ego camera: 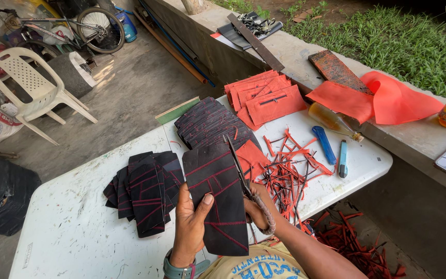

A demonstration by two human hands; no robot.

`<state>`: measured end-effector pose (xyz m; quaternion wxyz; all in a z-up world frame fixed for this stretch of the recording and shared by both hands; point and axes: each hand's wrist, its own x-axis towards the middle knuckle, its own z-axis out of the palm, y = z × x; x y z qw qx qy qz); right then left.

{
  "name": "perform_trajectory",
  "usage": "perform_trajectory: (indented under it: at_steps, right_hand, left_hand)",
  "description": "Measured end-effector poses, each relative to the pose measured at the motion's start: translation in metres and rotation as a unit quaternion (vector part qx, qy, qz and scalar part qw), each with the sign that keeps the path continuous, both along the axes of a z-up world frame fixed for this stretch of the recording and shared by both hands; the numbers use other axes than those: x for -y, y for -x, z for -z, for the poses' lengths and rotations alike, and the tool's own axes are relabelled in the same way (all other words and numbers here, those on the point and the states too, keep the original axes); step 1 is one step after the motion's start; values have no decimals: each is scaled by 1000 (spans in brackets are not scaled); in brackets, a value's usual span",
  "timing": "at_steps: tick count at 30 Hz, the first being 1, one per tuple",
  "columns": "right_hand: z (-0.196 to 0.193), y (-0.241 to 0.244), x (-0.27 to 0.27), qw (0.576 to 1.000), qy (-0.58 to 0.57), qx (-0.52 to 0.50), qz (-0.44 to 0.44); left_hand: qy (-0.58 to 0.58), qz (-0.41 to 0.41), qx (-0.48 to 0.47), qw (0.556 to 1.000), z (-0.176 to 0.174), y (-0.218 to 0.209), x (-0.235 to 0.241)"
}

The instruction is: The person uses shears to trim excess threads and edges from stacked black and red fabric pieces. They repeatedly pick up a piece, cut along the edges, and place it back on the table, accumulating trimmed scraps.

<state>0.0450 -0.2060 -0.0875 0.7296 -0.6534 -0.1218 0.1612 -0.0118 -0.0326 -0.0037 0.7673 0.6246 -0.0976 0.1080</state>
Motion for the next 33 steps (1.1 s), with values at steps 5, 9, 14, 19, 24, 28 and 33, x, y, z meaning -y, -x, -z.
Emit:
perform_trajectory:
  at_steps: [5,9,14,19,24,28,33]
  right_hand:
    - [-13,-1,0,980,-81,181,-8]
    - [-17,-6,7,977,-32,210,6]
    - [-2,-10,1,982,-101,156,18]
    - [17,-16,9,981,-37,178,62]
    - [39,-25,46,963,-17,249,100]
    - [52,-33,100,982,-25,77,169]
    - [52,-42,125,975,28,45,214]
  left_hand:
    - [21,15,-14,1000,8,0,4]
    - [31,27,-25,999,13,3,9]
    - [18,28,-25,999,11,5,10]
    - [22,15,-30,999,19,5,8]
    - [-34,-80,30,996,2,-4,-59]
    - [-239,-220,-89,942,-22,-8,-159]
    - [-550,-321,-2,771,34,-31,-152]
